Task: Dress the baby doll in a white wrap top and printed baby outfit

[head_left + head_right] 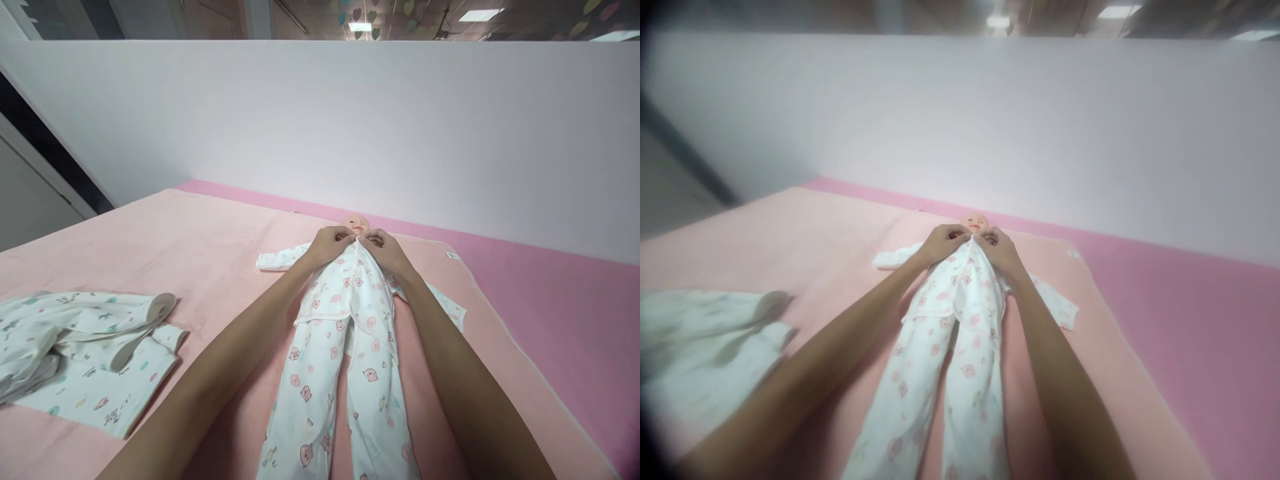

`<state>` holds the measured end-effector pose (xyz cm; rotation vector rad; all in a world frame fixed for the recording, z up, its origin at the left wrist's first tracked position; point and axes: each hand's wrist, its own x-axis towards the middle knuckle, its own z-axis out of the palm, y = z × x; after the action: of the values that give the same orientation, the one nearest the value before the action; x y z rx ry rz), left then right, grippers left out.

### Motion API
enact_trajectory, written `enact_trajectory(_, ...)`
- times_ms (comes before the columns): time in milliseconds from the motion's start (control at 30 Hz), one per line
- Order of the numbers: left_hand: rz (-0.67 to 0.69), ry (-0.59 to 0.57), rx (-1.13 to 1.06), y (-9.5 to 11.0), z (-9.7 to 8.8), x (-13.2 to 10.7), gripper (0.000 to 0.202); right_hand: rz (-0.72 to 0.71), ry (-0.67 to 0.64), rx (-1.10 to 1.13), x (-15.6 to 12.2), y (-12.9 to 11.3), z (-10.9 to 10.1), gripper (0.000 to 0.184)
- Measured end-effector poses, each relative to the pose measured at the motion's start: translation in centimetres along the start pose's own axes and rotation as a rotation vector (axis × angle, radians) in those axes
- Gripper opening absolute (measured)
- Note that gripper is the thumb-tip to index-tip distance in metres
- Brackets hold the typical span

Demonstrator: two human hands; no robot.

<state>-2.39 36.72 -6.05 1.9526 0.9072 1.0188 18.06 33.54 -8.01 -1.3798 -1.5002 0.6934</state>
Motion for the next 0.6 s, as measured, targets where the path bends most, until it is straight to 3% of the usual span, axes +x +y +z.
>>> enact_trajectory(100,-0.055,-0.006,-0.008,0.4,0.0,-0.3,0.031,-0.001,0.011,-0.019,-0.2,-0.4,0.0,0.033)
enact_trajectory(267,-0.084,-0.013,-0.097,0.2,0.0,-0.2,0.024,-0.05,-0.013,0.013,-0.1,-0.6,-0.4,0.033)
enact_trajectory(400,-0.105,-0.04,-0.148,-0.2,-0.2,0.2,0.022,0.011,-0.072,0.084,0.2,0.0,-1.1,0.035)
enact_trajectory(600,-0.147,0.011,-0.135,0.0,0.3,0.1,0.019,0.094,-0.053,0.173,0.7,1.4,-1.3,0.037)
